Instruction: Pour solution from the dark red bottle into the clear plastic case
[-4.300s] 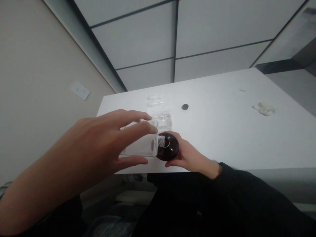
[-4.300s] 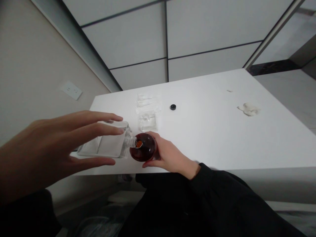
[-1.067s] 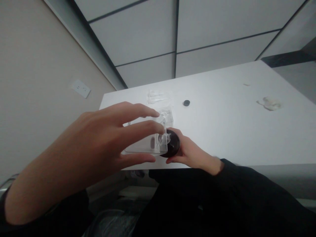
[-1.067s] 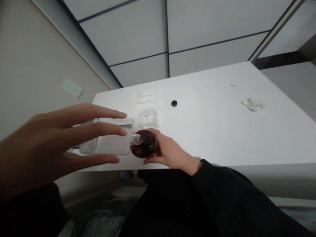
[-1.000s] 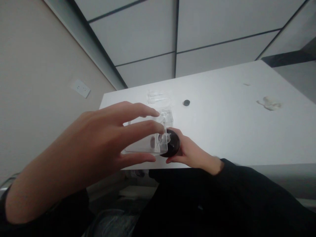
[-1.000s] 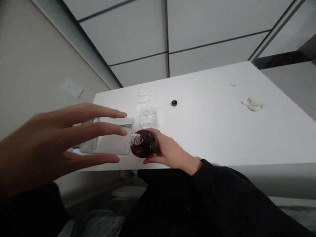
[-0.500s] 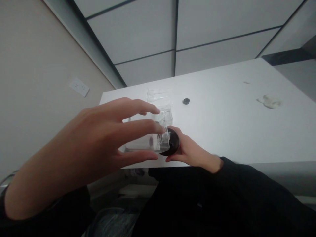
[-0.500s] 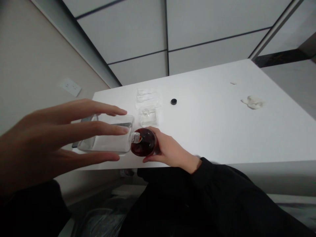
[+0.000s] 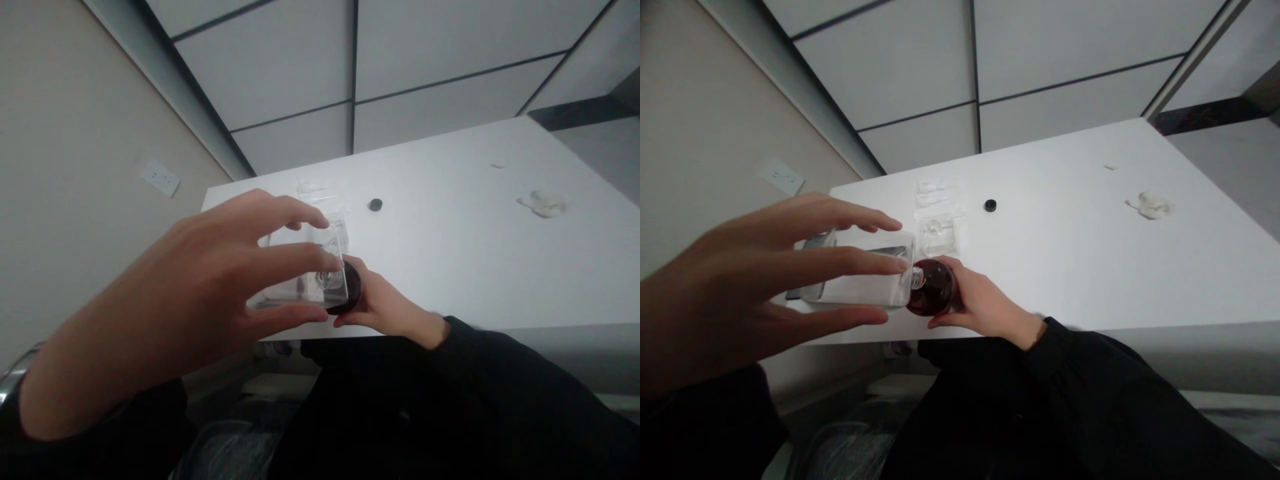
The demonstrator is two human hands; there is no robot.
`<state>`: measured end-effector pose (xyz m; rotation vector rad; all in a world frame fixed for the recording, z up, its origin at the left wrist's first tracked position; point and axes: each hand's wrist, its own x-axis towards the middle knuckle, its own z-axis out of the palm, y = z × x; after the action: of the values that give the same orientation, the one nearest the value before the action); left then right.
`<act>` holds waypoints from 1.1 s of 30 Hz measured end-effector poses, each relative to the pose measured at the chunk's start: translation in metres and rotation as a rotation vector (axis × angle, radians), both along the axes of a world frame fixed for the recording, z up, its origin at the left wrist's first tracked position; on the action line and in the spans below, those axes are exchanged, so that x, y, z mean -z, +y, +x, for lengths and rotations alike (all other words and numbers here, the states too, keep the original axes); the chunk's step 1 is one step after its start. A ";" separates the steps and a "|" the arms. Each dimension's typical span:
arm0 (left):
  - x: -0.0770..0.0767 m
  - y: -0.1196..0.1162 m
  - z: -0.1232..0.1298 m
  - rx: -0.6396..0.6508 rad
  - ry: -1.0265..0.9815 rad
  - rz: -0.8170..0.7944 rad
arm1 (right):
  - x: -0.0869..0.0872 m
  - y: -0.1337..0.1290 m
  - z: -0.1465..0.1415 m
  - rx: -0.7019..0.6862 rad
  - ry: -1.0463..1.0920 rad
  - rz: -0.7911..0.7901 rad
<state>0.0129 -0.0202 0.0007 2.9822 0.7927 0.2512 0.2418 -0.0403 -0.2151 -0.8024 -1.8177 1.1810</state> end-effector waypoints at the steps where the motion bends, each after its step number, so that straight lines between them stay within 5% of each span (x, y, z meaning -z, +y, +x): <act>1: 0.000 0.000 0.001 0.000 -0.002 -0.001 | 0.000 0.000 0.000 0.003 0.002 0.000; 33: 0.004 -0.001 0.011 -0.014 0.003 -0.081 | 0.002 -0.001 0.000 0.017 -0.008 -0.022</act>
<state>0.0238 -0.0213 -0.0032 2.9036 0.8041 0.2096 0.2413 -0.0409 -0.2170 -0.8346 -1.8034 1.1905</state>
